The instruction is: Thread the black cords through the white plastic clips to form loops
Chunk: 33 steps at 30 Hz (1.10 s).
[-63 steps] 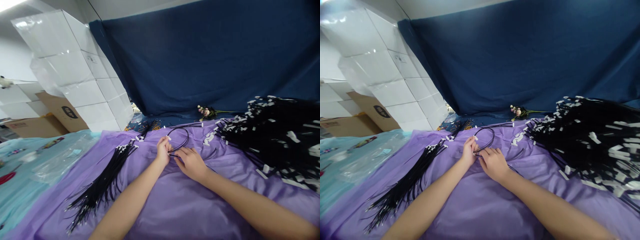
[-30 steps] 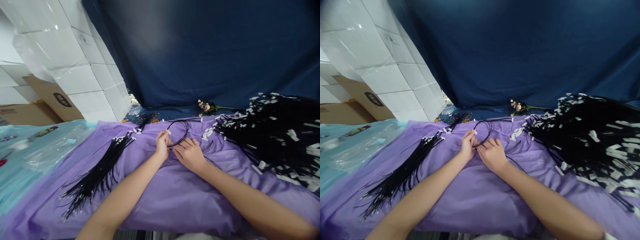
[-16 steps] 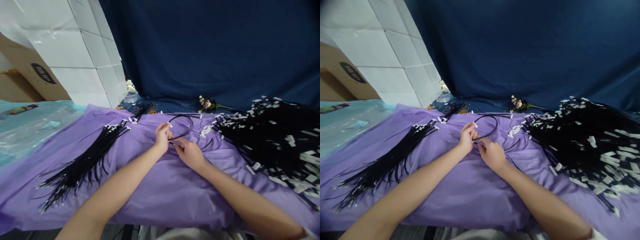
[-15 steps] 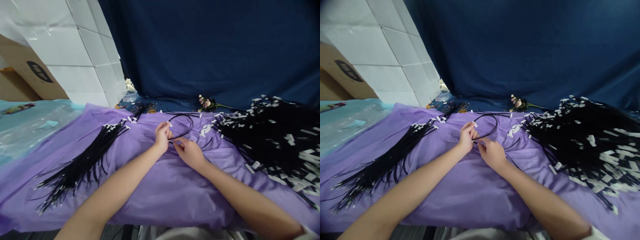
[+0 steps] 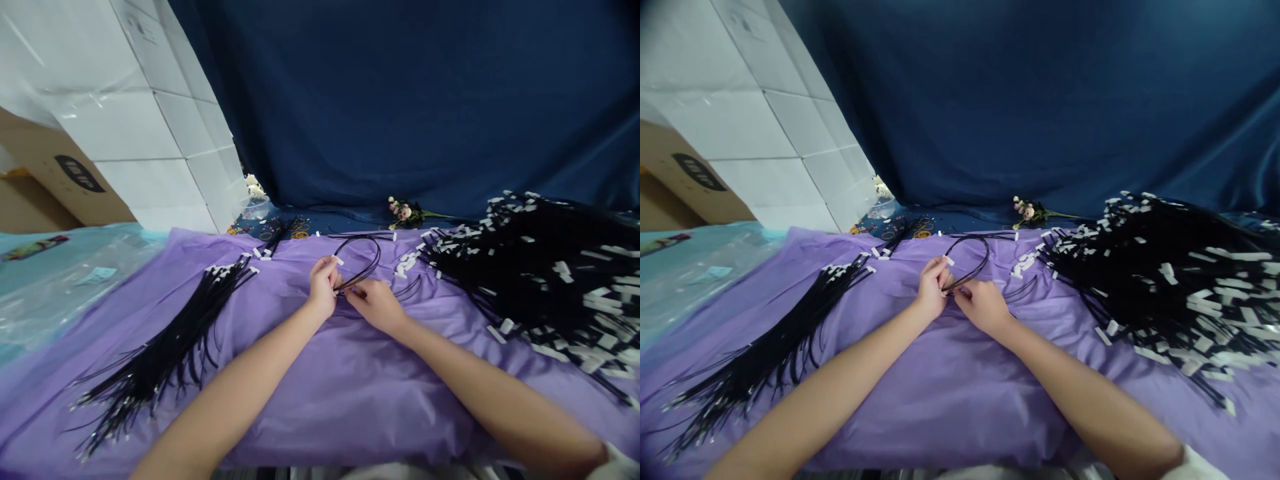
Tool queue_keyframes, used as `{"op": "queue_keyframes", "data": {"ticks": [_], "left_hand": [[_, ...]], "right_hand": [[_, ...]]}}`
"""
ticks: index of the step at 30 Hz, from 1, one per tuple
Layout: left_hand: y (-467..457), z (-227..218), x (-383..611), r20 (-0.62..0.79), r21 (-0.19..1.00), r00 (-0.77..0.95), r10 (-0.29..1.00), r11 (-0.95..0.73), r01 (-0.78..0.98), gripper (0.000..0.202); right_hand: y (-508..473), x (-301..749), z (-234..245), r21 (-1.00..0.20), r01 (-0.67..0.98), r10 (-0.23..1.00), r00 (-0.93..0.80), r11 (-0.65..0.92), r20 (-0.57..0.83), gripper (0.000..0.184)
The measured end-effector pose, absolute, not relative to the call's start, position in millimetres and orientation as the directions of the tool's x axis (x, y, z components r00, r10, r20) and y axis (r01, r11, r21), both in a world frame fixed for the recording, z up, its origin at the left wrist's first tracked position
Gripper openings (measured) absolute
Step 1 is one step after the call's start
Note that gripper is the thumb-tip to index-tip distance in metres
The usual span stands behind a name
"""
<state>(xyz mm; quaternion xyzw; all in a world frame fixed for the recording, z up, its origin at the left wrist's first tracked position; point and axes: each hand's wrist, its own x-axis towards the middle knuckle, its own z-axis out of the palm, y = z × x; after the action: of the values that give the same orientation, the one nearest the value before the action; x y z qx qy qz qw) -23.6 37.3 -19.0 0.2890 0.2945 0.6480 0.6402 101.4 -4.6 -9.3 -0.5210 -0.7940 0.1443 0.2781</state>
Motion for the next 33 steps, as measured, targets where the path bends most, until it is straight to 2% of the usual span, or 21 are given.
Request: {"op": "queue_keyframes", "data": {"ticks": [8, 16, 20, 23, 26, 29, 33], "left_hand": [[32, -11, -23, -0.022, 0.768, 0.006, 1.000, 0.020, -0.640, 0.028], [33, -7, -22, -0.053, 0.749, 0.023, 0.998, 0.055, -0.660, 0.025], [29, -5, -21, -0.059, 0.732, 0.062, 0.996, 0.085, -0.676, 0.025], [26, -4, -21, -0.063, 0.721, 0.081, 0.995, 0.101, -0.686, 0.027], [26, -5, -21, -0.069, 0.719, 0.082, 0.994, 0.106, -0.687, 0.030], [29, -7, -22, -0.081, 0.723, 0.087, 0.993, 0.118, -0.680, 0.031], [30, -8, -23, -0.084, 0.727, 0.089, 0.992, 0.122, -0.676, 0.027]], "right_hand": [[-11, 98, -2, -0.367, 0.816, 0.877, -0.318, 0.447, 0.362, 0.021], [-13, 98, 5, -0.296, 0.837, 0.860, -0.336, 0.460, 0.385, 0.021], [-17, 100, 10, -0.305, 0.826, 0.846, -0.332, 0.474, 0.417, 0.019], [-19, 101, 12, -0.351, 0.796, 0.835, -0.322, 0.494, 0.446, 0.019], [-19, 101, 10, -0.447, 0.736, 0.835, -0.295, 0.509, 0.465, 0.018], [-14, 103, 5, -0.600, 0.630, 0.857, -0.230, 0.493, 0.462, 0.021], [5, 112, 0, -0.847, 0.382, 0.924, -0.053, 0.369, 0.379, 0.039]]}}
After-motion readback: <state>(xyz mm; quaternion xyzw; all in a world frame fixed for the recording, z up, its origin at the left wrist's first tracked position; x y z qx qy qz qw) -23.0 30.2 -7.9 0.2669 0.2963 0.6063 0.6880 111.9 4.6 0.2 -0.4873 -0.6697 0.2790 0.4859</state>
